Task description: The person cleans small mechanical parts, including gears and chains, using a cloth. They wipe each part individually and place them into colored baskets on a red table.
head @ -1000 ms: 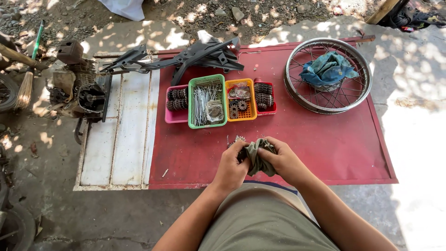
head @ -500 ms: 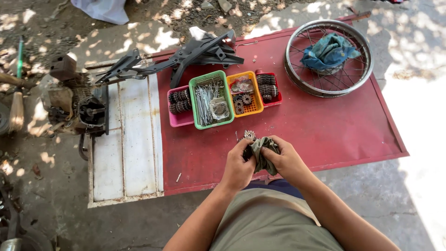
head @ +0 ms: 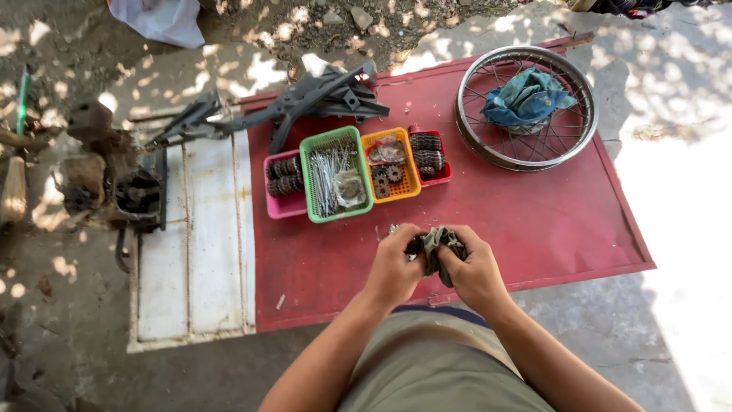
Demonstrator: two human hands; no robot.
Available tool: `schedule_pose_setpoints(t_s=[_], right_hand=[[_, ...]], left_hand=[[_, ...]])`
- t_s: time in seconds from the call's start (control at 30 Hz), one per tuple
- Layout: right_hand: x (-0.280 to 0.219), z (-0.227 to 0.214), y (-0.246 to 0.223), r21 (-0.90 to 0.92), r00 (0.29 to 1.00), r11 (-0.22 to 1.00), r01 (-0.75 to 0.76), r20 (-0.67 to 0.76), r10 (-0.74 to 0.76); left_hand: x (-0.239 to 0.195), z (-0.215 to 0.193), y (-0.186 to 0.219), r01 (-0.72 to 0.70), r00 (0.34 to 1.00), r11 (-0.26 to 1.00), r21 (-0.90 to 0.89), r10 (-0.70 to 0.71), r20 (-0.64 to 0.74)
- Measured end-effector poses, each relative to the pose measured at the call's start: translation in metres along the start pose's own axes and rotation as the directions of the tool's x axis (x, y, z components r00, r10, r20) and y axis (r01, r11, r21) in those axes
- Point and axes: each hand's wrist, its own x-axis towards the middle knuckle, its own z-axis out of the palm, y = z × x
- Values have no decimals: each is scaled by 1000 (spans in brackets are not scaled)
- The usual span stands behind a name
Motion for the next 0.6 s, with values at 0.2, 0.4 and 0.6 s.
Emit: schedule_pose_setpoints(t_s=[0.2,0.4,0.6], right_hand=[[30,-46,18,-46,994,999,24,104,-19],[52,-57,23,5,975,1000,26,221,-27],[68,-64,14,26,933,999,-38,358,27]], left_hand=[[12,25,12,-49,998,996,74,51,-27],[13,40,16,65,992,998,3,-64,-110],[13,54,20,179,965,983,-37,-182,-188]])
